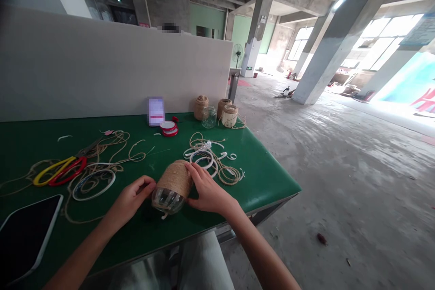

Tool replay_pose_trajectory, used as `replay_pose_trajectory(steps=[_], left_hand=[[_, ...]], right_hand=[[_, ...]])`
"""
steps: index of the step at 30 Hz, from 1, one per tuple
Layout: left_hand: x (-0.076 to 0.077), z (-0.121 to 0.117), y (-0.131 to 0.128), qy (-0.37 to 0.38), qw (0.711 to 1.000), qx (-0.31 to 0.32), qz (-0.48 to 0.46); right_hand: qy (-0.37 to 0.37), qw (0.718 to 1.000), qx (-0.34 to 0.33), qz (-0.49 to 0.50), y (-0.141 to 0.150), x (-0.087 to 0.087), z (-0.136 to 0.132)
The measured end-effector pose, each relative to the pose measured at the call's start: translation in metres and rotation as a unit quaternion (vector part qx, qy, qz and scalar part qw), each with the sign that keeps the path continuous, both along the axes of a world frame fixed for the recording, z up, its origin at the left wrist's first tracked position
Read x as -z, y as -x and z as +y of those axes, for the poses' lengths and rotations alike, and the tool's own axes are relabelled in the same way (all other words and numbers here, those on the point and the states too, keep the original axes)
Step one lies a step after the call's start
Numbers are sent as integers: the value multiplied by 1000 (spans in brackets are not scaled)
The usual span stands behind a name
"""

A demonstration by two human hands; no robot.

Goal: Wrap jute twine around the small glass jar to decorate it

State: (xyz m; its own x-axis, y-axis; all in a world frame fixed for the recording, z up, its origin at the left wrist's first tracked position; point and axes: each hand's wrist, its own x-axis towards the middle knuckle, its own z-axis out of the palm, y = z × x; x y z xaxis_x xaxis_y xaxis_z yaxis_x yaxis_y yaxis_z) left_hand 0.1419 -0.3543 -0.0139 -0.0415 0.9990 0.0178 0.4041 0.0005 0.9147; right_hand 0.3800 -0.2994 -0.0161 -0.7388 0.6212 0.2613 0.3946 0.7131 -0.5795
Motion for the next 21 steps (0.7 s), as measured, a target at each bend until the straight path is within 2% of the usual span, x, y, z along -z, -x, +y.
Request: replay_pose_trajectory(steps=[4, 6, 9, 14, 16, 21], left_hand=[[-7, -2, -11, 5, 1000, 20, -16], [-10, -3, -18, 8, 999, 29, -19], [-14, -5, -28, 7, 999, 37, -7], [-16, -7, -38, -29, 997, 33, 59], [-16, -8, -40, -42, 995, 38, 79], [-15, -11, -39, -36, 996, 47, 70]], right_hand=[[7, 1000, 14, 8, -11, 5, 3], [29, 997, 56, 49, -15, 2, 5], [41, 983, 134, 115, -9, -14, 9], [5, 988, 138, 73, 27, -38, 18], [13, 989, 139, 46, 40, -39, 24], [122, 975, 178, 54, 53, -27, 39]])
